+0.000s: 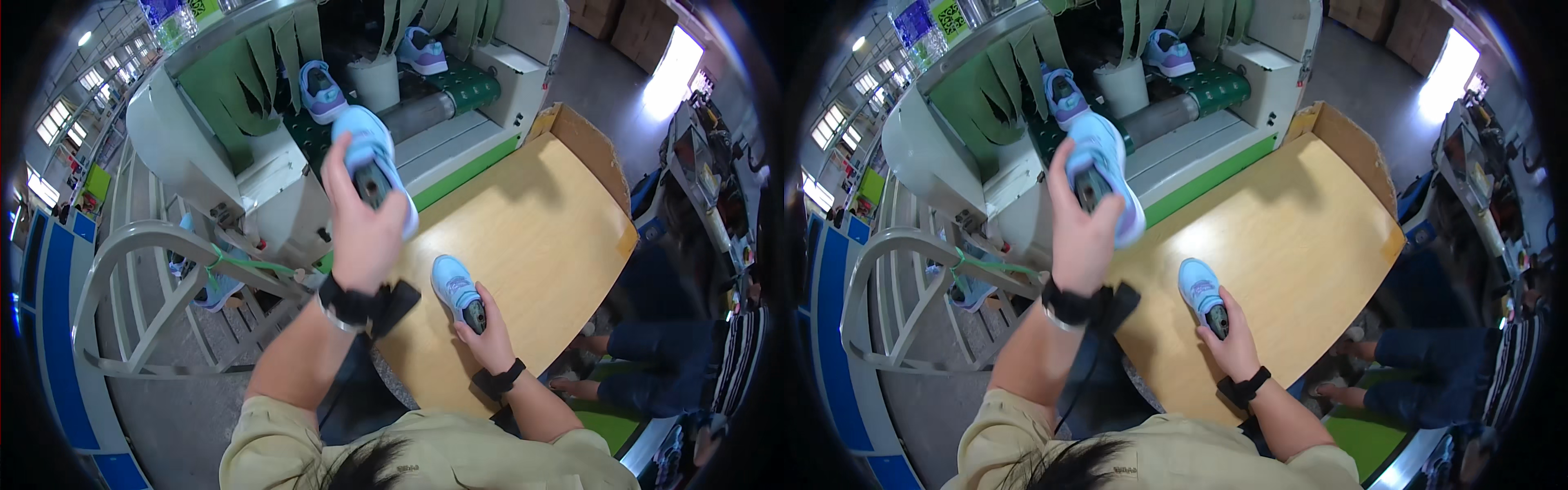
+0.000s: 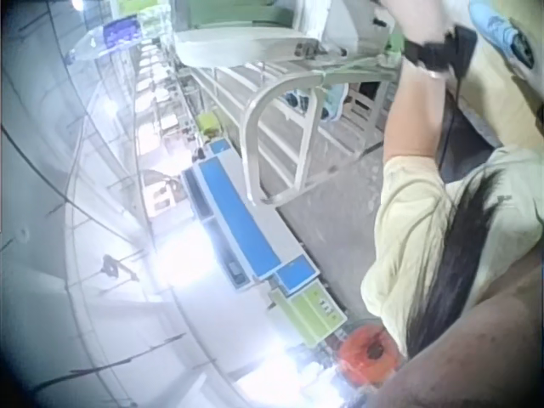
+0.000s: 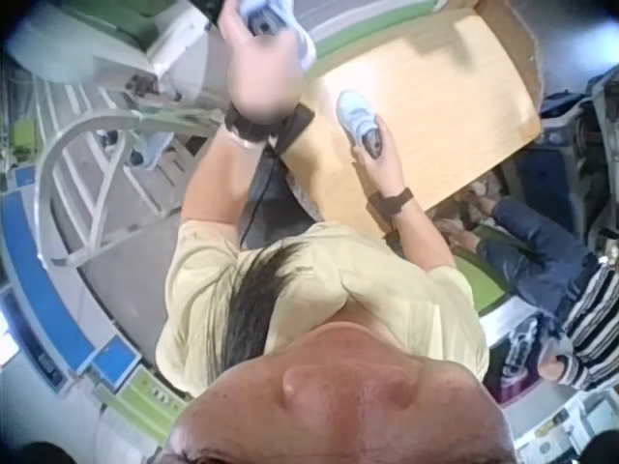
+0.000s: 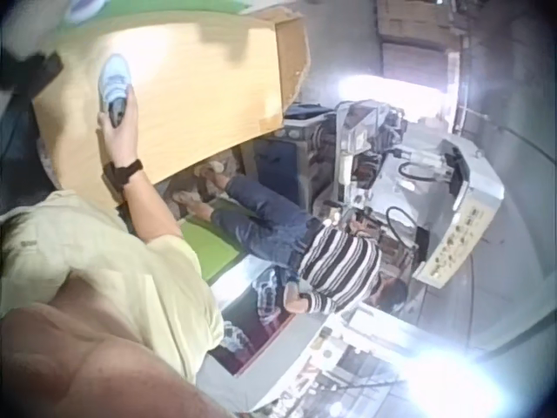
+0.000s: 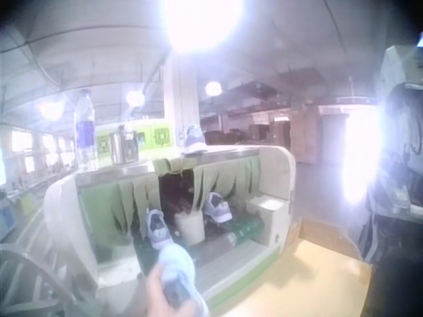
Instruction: The person picks up light blue and purple sneakers from a conveyor belt and a wooden table. They hold the shoes, turn them over to inspect the soles and uppers, and place them back on the table or conveyor. The person handles the shoes one at a time, repeating the process for multiple pairs.
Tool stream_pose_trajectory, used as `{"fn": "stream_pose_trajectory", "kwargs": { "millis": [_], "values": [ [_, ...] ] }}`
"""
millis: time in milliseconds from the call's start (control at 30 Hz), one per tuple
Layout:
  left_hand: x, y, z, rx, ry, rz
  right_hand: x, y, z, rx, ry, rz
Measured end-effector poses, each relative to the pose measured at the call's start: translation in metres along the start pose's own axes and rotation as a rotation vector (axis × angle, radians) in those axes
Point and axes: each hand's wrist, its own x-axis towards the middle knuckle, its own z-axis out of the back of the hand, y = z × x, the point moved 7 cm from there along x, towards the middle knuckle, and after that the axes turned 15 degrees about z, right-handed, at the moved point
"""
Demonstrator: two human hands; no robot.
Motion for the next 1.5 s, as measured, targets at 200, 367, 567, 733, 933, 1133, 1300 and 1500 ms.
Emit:
{"fn": "stream_pose_trajectory", "kwargs": {
  "millis": [200, 367, 567, 733, 933, 1133, 1300, 1500],
  "values": [
    [0.07, 0.02, -0.009, 0.286, -0.215, 0.007, 0.093, 0.011, 0.069, 0.425, -0.222, -0.174],
    [0.084, 0.019, -0.001, 0.329, -0.212, 0.041, 0.28, 0.068, 0.118, 0.096, -0.397, 0.424],
    [0.099, 0.02, -0.017, 0.367, -0.215, 0.035, 0.398, 0.027, 0.12, -0.27, -0.24, 0.471],
    [0.111, 0.027, 0.019, 0.332, -0.271, 0.017, 0.303, 0.053, 0.094, -0.127, -0.361, 0.595],
    [-0.004, 0.011, -0.013, 0.218, -0.088, -0.408, -0.016, -0.086, 0.021, -0.617, 0.749, -0.065],
    [-0.131, 0.191, -0.067, 0.767, 0.708, 0.133, -0.084, -0.044, 0.029, -0.532, 0.672, -0.101],
    [-0.172, 0.222, -0.076, 0.864, 0.721, 0.066, -0.076, -0.03, 0.025, -0.581, 0.654, -0.173],
    [-0.177, 0.217, -0.076, 0.733, 0.774, 0.034, -0.081, -0.035, 0.029, -0.58, 0.61, -0.15]
  ]
}}
